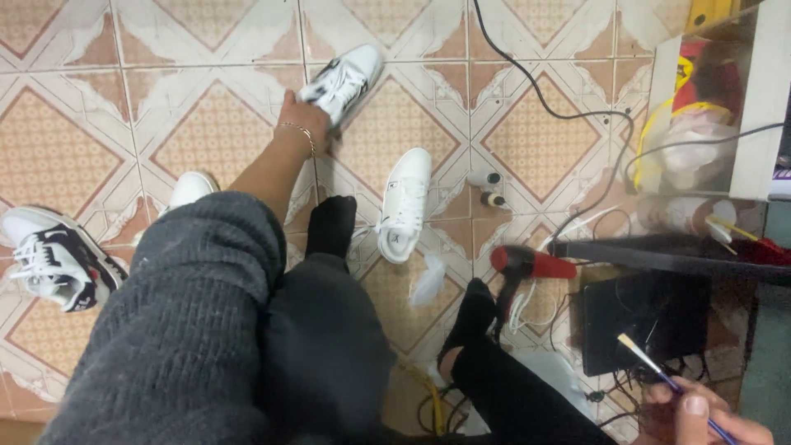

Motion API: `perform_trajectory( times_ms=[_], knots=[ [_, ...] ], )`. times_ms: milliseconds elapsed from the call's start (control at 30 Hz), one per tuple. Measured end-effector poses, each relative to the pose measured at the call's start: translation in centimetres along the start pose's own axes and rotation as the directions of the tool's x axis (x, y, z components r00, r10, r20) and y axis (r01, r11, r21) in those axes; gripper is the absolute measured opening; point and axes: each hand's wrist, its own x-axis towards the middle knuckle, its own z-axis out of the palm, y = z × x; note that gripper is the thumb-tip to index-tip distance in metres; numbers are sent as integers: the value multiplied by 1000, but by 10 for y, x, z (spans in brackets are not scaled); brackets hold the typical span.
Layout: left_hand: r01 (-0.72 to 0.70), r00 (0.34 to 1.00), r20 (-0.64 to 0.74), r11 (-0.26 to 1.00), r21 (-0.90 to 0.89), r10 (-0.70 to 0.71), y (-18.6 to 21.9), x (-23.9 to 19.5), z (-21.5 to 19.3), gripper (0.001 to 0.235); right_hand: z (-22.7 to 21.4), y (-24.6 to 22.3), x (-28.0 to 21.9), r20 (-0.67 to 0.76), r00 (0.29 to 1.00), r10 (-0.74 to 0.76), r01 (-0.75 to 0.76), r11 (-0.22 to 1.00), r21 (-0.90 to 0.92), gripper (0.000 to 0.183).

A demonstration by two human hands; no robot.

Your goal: Painting the midsole of a white sneaker with a small brush to customize or repair it.

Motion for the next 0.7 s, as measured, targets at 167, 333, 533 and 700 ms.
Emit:
perform_trajectory(
  times_ms=[167,333,533,700],
  knots=[
    [-79,979,-198,817,-571,-43,15,-40,-3,84,-14,-12,15,152,973,176,-136,961,-242,44],
    [-376,926,-377,-98,-921,-7,22,-195,-74,83,18,-31,2,-51,993,110,-91,952,291,27],
    [-686,666,-730,-257,-680,155,26,-341,-151,83,49,-68,4,-146,979,140,-71,913,403,21],
    [-752,562,-806,-289,-592,186,48,-430,-213,71,68,-62,9,-157,986,60,28,862,507,26]
  ],
)
